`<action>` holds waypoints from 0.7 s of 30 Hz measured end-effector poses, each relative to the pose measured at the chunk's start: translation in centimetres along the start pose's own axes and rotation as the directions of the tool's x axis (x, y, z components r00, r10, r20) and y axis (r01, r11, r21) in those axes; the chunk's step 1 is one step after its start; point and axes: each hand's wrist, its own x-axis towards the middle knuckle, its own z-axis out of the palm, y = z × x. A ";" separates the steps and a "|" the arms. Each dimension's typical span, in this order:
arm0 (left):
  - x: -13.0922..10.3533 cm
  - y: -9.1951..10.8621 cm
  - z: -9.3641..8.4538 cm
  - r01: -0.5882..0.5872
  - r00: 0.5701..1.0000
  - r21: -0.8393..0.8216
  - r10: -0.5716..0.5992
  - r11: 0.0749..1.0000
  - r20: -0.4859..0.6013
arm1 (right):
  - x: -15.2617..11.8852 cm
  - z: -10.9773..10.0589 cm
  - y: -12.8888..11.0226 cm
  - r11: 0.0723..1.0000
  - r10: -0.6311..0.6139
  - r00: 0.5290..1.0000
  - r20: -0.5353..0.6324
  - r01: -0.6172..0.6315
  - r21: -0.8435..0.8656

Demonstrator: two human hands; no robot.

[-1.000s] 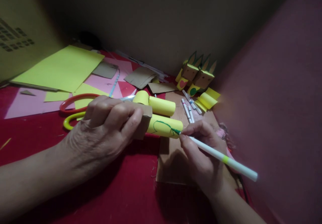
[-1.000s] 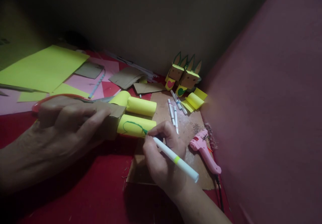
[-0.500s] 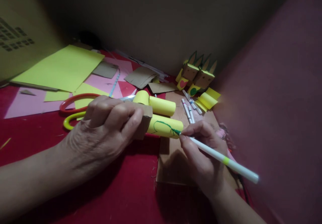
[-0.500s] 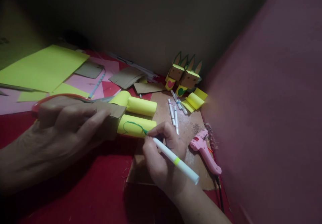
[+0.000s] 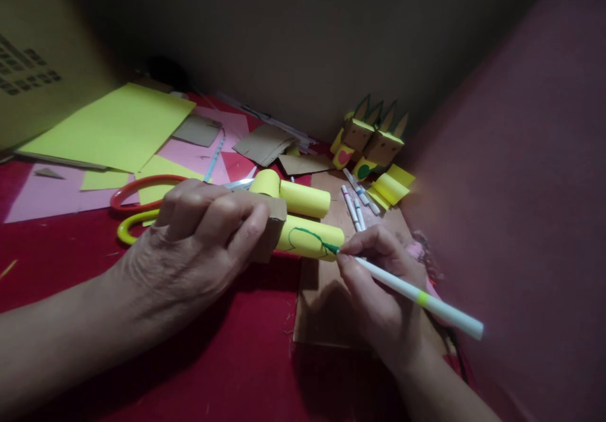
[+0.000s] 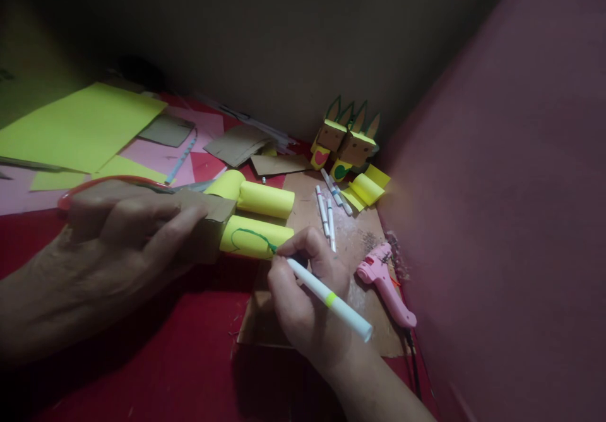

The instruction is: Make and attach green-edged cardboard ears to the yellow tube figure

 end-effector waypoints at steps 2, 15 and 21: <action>0.1 0.0 0.0 -0.007 1.000 -0.011 0.007 1.000 0.013 | 0.0 -0.1 0.1 1.000 -0.008 1.000 -0.005 0.008 -0.010; -0.1 -0.3 -0.2 -0.003 1.000 -0.004 0.003 1.000 0.003 | 0.0 0.1 -0.2 0.999 -0.033 0.999 0.001 0.033 0.032; 0.1 -0.1 -0.4 -0.001 1.000 -0.001 0.001 1.000 0.023 | 0.1 0.0 0.0 1.000 0.015 1.000 0.005 -0.015 0.017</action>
